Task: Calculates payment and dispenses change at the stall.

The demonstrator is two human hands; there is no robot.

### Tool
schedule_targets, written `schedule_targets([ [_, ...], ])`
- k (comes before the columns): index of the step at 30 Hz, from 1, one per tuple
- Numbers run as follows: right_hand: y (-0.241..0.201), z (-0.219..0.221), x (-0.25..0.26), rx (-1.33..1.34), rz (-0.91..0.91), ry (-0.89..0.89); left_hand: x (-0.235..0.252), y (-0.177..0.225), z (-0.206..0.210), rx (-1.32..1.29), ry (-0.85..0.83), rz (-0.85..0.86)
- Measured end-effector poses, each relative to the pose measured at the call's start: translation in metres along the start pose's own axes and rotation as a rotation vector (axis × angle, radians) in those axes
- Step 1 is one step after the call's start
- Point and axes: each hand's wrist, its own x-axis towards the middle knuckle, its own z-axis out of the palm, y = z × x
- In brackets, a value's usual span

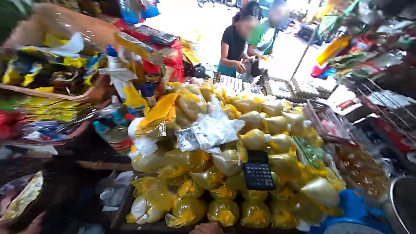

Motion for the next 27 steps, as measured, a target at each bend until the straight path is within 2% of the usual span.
schedule_targets([
  [1, 0.003, 0.003, -0.003, 0.000, -0.011, 0.008, -0.004, 0.004, -0.006, -0.050, -0.048, -0.003],
  [4, 0.008, 0.003, -0.004, 0.034, -0.004, 0.020, -0.061, 0.016, 0.046, -0.099, 0.142, 0.031],
  [7, 0.004, -0.010, -0.006, 0.094, 0.055, -0.037, -0.113, 0.027, 0.061, -0.027, 0.161, 0.120],
  [11, 0.000, -0.029, -0.019, 0.228, 0.085, -0.002, -0.167, 0.040, 0.058, 0.071, 0.114, 0.271],
  [15, -0.005, -0.066, -0.076, 0.288, 0.091, -0.008, -0.266, 0.047, 0.056, 0.167, -0.009, 0.257],
  [18, -0.007, -0.089, -0.130, 0.332, 0.129, -0.028, -0.350, 0.030, 0.061, 0.280, -0.090, 0.202],
  [21, -0.007, -0.114, -0.177, 0.361, 0.217, 0.043, -0.410, -0.008, 0.057, 0.294, -0.312, 0.077],
  [23, -0.007, -0.141, -0.199, 0.382, 0.315, 0.165, -0.443, -0.035, 0.053, 0.308, -0.370, -0.057],
  [27, -0.009, -0.214, -0.229, 0.341, 0.452, 0.551, -0.511, -0.082, 0.053, 0.485, -0.343, -0.296],
])
